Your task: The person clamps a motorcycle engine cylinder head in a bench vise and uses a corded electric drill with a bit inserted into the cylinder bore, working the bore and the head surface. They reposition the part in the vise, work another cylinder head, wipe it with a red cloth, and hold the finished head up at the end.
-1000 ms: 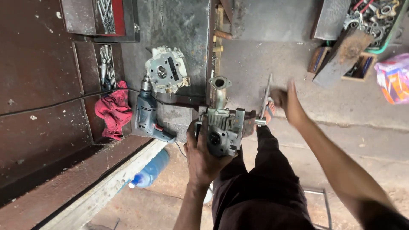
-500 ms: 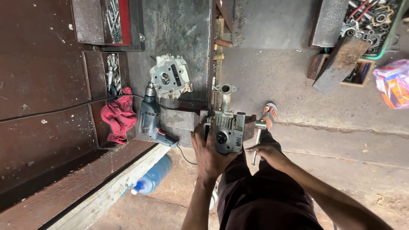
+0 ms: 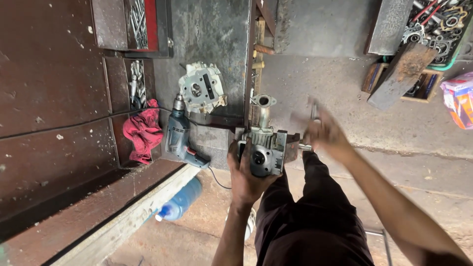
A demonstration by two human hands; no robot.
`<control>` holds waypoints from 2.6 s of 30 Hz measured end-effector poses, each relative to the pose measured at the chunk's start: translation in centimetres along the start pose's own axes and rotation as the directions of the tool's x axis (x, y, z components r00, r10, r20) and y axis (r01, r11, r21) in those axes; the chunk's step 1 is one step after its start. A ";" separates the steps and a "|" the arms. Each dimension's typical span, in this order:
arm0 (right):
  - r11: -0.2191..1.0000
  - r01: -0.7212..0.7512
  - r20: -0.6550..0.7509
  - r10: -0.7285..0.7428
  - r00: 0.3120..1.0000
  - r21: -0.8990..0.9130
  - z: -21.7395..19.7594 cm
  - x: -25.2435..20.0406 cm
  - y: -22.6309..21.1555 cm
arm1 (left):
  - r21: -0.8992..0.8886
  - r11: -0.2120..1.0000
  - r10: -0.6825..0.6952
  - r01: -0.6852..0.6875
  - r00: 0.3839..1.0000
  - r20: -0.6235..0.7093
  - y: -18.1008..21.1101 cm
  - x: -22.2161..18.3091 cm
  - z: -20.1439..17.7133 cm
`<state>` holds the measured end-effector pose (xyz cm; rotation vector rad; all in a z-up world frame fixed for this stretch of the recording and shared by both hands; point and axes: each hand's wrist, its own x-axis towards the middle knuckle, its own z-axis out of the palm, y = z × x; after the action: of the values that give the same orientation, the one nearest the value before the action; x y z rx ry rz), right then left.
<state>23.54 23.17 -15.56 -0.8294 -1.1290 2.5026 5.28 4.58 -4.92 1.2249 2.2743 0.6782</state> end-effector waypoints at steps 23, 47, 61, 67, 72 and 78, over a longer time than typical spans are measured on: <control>0.007 -0.198 -0.196 0.116 0.974 -0.980 -1.7 16.9 -3.4 | 0.021 1.000 0.010 -0.009 0.999 -0.040 -0.2 0.6 0.2; 0.138 -0.369 -0.234 0.563 0.793 -0.919 -12.3 20.5 17.5 | 0.132 0.987 -0.087 0.097 0.993 -0.079 -2.7 -0.6 2.9; 0.701 -0.262 -0.507 -0.162 0.847 -0.663 -16.7 5.9 22.7 | -0.063 0.998 0.012 -0.014 0.999 -0.032 0.0 0.7 -2.4; 0.609 -0.518 -0.704 -0.097 0.703 -0.601 -26.2 -10.3 22.8 | -0.124 0.992 -0.010 -0.033 0.942 -0.335 -12.8 0.5 -3.1; 0.851 -0.362 -0.727 -0.034 0.685 -0.381 -26.5 -17.5 19.0 | -0.097 0.935 -0.331 0.340 0.744 -0.581 -24.3 3.8 -12.9; 0.848 -0.239 -0.690 -0.188 0.699 -0.473 -10.5 -14.7 15.0 | -0.017 0.856 -0.477 0.517 0.775 -0.415 -36.1 8.6 -17.8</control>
<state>41.41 12.79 -26.70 -1.7815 -1.4813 1.5373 -32.25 -9.02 -14.95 0.4786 2.8437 0.6613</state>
